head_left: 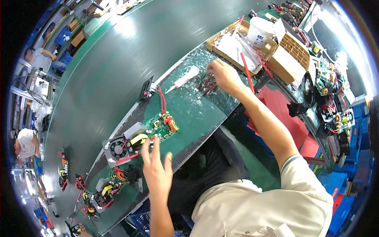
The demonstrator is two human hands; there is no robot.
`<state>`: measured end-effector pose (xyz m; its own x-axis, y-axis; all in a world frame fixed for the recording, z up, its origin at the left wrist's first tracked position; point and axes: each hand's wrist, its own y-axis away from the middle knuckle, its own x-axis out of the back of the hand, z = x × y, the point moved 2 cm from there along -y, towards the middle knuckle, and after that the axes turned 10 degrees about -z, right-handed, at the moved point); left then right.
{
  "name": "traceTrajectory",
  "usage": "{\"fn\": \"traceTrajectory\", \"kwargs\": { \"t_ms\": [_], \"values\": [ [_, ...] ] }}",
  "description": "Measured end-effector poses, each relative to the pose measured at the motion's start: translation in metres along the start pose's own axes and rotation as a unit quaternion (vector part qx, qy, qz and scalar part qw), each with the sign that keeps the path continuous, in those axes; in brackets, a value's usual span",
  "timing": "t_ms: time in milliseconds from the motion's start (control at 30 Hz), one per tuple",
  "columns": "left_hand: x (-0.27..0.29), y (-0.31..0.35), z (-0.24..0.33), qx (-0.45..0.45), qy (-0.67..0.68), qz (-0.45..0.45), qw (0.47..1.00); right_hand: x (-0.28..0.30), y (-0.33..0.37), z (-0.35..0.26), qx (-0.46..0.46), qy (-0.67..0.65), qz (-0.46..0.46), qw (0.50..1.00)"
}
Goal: Assembling electronic components including cooling fans and heatsinks onto circuit boards on a manufacturing assembly line.
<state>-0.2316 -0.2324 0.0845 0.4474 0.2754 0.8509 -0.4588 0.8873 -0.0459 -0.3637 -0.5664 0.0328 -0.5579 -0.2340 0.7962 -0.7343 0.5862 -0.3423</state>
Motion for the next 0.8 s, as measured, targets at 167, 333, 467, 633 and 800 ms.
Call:
{"fn": "traceTrajectory", "kwargs": {
  "t_ms": [167, 333, 467, 633, 800],
  "values": [
    [-0.044, 0.078, 0.026, 0.051, 0.499, -0.267, 0.823, 0.041, -0.009, -0.02, -0.07, -0.267, 0.141, 0.951],
    [-0.075, 0.085, 0.028, 0.047, 0.487, -0.262, 0.832, 0.042, -0.007, -0.022, -0.07, -0.561, 0.155, 0.81],
    [-0.072, 0.046, 0.005, -0.018, 0.446, -0.175, 0.878, 0.029, -0.005, -0.017, -0.038, -0.633, 0.147, 0.759],
    [-0.058, -0.011, 0.0, -0.003, 0.433, -0.113, 0.894, 0.018, -0.014, -0.011, -0.046, -0.654, 0.174, 0.735],
    [-0.056, -0.039, -0.005, -0.003, 0.477, -0.083, 0.875, 0.014, -0.015, -0.023, -0.031, -0.694, 0.226, 0.683]
  ]
}}
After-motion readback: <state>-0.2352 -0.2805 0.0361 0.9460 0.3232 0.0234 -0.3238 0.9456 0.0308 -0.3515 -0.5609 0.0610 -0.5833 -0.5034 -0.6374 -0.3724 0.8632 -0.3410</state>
